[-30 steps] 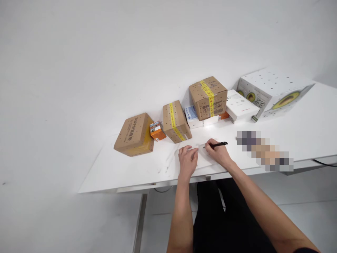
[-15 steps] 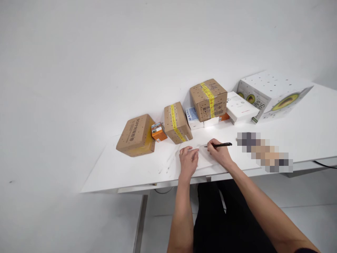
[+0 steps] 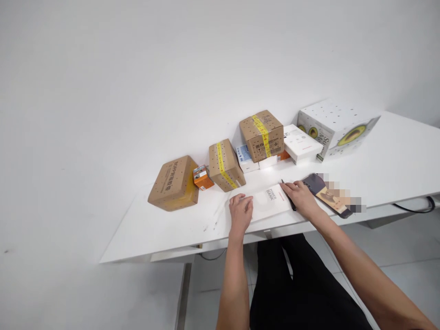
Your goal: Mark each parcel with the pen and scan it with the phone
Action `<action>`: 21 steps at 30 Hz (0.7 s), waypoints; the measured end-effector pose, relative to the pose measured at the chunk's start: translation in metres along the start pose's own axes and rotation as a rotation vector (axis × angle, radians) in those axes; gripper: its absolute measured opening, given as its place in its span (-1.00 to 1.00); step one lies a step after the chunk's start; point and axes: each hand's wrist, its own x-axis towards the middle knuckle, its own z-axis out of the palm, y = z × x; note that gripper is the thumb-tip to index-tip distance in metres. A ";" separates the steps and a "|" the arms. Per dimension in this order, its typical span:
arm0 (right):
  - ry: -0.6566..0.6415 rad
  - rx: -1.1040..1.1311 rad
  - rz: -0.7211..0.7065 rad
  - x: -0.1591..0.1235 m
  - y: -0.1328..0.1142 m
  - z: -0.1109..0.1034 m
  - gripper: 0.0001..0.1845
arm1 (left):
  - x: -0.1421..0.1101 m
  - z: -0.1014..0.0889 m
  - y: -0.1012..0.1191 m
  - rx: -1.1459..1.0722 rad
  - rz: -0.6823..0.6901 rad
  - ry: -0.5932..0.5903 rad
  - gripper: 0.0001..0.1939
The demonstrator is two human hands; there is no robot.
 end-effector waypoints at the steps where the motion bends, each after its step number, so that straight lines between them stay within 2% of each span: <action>1: -0.012 -0.027 -0.001 0.001 0.000 0.000 -0.44 | 0.000 0.000 0.000 0.002 -0.001 -0.001 -0.78; 10: 0.017 -0.085 0.014 -0.003 0.003 0.004 -0.44 | 0.001 0.003 -0.004 -0.011 0.003 0.004 -0.79; 14: 0.058 -0.074 0.050 -0.011 0.020 0.004 -0.49 | 0.000 0.002 -0.004 -0.017 0.014 0.004 -0.78; 16: 0.145 -0.071 0.134 -0.023 0.038 0.001 -0.53 | 0.000 0.002 -0.004 -0.015 0.017 0.004 -0.78; 18: 0.235 -0.086 0.287 -0.038 0.057 -0.002 -0.52 | 0.001 0.002 -0.004 -0.012 0.015 0.003 -0.78; 19: 0.238 -0.106 0.389 -0.046 0.065 -0.005 -0.46 | 0.001 0.002 -0.003 -0.011 0.012 0.001 -0.79; 21: 0.139 -0.125 0.551 -0.058 0.075 -0.010 -0.28 | 0.001 0.002 -0.003 -0.011 0.002 -0.002 -0.79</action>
